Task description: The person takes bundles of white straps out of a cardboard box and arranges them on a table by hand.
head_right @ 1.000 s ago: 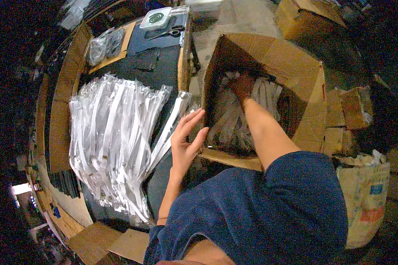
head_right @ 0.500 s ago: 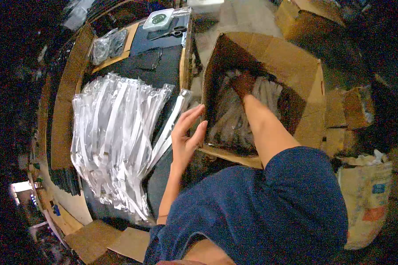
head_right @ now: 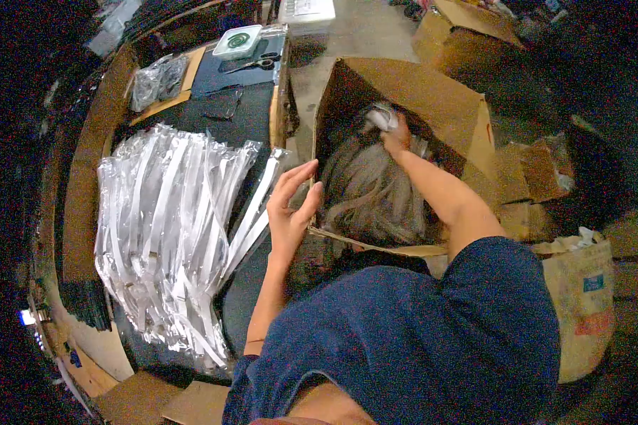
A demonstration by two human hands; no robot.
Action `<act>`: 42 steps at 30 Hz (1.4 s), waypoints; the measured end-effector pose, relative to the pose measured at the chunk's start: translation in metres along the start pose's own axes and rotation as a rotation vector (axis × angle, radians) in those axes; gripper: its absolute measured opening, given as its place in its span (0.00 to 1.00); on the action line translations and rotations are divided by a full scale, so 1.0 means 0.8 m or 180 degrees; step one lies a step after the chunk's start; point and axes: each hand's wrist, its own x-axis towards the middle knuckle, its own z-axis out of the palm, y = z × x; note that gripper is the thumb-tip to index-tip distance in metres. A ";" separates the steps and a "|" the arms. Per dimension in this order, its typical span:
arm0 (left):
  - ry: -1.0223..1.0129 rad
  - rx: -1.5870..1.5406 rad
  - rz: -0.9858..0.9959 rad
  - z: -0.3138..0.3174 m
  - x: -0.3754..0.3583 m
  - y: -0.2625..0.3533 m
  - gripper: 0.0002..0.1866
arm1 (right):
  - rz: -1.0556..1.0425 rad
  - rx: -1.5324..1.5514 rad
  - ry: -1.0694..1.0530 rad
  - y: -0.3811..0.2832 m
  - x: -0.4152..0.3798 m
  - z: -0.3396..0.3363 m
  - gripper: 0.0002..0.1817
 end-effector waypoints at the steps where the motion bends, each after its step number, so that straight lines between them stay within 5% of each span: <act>1: 0.0023 0.0028 -0.0007 0.001 -0.001 -0.003 0.18 | -0.0216 -0.0727 0.0085 -0.016 -0.007 -0.001 0.37; 2: 0.0052 0.0062 -0.0010 0.001 -0.002 -0.004 0.18 | -0.0431 -0.1450 0.0168 -0.032 -0.013 0.000 0.37; 7: -0.0022 0.0118 0.0043 -0.005 0.001 0.004 0.19 | -0.0475 -0.1049 -0.0023 -0.074 -0.025 -0.011 0.36; 12: -0.0083 0.0562 0.0559 -0.023 0.029 0.022 0.36 | -0.1510 -0.0232 -0.0640 -0.154 -0.042 -0.034 0.36; 16: -0.0421 0.0782 0.1014 -0.011 0.067 0.049 0.48 | -0.2102 -0.0755 -0.0560 -0.217 -0.050 -0.049 0.35; 22: -0.0961 0.1066 0.1311 0.039 0.152 0.024 0.65 | -0.2423 -0.0603 -0.0729 -0.284 -0.085 -0.062 0.36; 25: -0.1551 0.0625 0.0650 0.061 0.177 0.023 0.59 | -0.2516 -0.0591 -0.0699 -0.296 -0.089 -0.072 0.36; 28: -0.1944 0.0118 0.0688 0.079 0.185 0.030 0.48 | -0.2417 -0.0281 -0.0676 -0.301 -0.093 -0.081 0.36; 29: -0.1624 0.0115 0.0982 0.086 0.184 0.027 0.36 | -0.2413 -0.0270 -0.0660 -0.303 -0.093 -0.085 0.36; 30: -0.1643 0.0125 0.0976 0.087 0.186 0.033 0.36 | -0.2398 -0.0231 -0.0572 -0.304 -0.094 -0.090 0.36; 32: -0.1811 -0.0200 0.0020 0.085 0.198 0.044 0.30 | -0.2360 -0.0173 -0.0485 -0.304 -0.094 -0.097 0.36; 36: -0.2025 -0.0514 -0.0339 0.077 0.214 0.121 0.18 | -0.2342 -0.0353 -0.0185 -0.297 -0.089 -0.111 0.35; 38: -0.1910 -0.0351 -0.0084 0.081 0.224 0.144 0.17 | -0.1871 0.0388 -0.0487 -0.296 -0.093 -0.113 0.34; 42: -0.1800 0.0564 0.0454 0.077 0.257 0.180 0.14 | -0.1685 -0.0027 -0.1133 -0.322 -0.108 -0.123 0.39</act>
